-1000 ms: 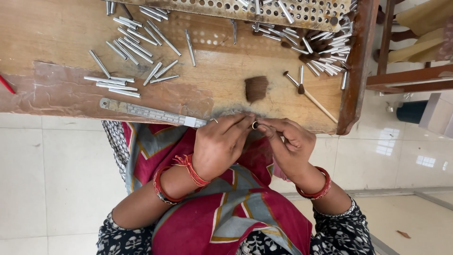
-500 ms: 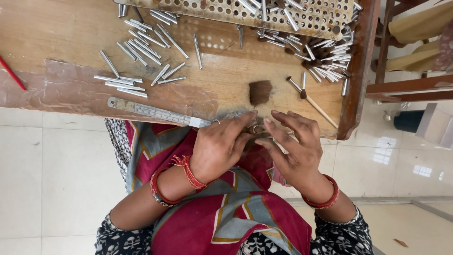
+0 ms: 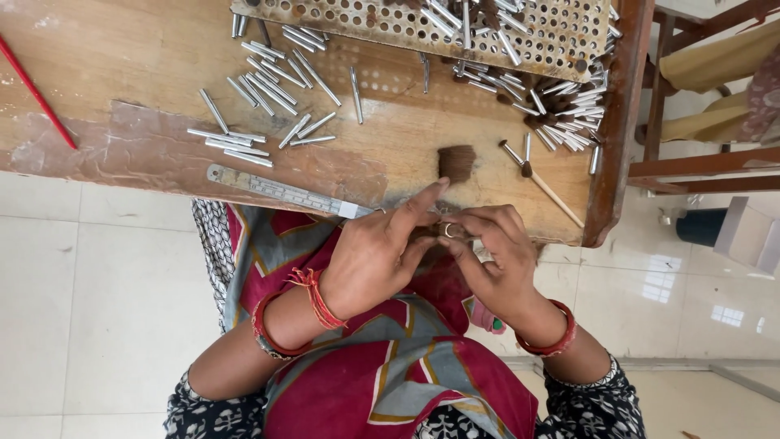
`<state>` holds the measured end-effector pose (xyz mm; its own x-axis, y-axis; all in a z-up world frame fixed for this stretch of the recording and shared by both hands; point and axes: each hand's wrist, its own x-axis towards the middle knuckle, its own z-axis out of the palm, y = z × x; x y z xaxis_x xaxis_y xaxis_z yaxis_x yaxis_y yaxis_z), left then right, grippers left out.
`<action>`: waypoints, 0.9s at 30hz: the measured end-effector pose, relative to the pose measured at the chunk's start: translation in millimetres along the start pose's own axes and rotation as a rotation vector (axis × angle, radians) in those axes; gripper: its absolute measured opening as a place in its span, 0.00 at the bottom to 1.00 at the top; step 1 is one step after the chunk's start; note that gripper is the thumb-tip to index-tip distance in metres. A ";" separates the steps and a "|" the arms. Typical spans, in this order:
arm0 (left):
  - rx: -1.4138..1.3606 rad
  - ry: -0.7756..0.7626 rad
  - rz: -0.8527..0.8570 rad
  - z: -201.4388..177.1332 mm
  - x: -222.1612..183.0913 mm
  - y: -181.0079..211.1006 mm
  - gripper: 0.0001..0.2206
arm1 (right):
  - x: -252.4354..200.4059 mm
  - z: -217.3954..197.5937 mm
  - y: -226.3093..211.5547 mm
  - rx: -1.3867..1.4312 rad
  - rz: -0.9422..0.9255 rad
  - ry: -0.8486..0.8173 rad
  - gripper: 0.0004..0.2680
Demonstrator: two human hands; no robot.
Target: Assembling small metal components onto wooden sticks to create cosmetic or craft brushes.
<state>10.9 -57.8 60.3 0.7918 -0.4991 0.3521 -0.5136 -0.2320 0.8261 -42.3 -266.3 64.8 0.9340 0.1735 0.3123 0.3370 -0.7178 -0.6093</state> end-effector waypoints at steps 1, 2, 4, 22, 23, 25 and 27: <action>0.016 0.007 -0.015 -3.1 0.5 0.7 0.32 | 1.6 6.0 5.4 -0.005 -0.006 0.016 0.12; 0.032 0.013 -0.031 -6.1 0.9 1.1 0.31 | 3.4 12.2 11.0 -0.010 -0.012 0.032 0.11; 0.041 0.034 -0.039 -8.2 -3.8 1.9 0.28 | 2.0 14.1 8.0 -0.025 -0.025 0.050 0.11; 0.034 0.132 -0.007 5.7 4.2 -4.4 0.11 | 11.9 16.7 15.1 -0.021 -0.058 0.079 0.13; 0.040 0.135 -0.011 6.6 3.8 -4.1 0.11 | 11.6 17.0 15.3 -0.009 -0.060 0.083 0.13; 0.041 0.138 -0.010 8.2 3.6 -4.6 0.11 | 8.4 18.6 16.4 -0.022 -0.056 0.081 0.13; 0.042 0.141 -0.006 10.6 4.1 -6.9 0.11 | 8.5 19.0 16.7 -0.034 -0.053 0.081 0.13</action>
<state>14.2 -67.1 51.3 0.8322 -0.3755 0.4079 -0.5195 -0.2712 0.8103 -26.4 -264.0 43.4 0.9020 0.1578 0.4018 0.3799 -0.7321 -0.5654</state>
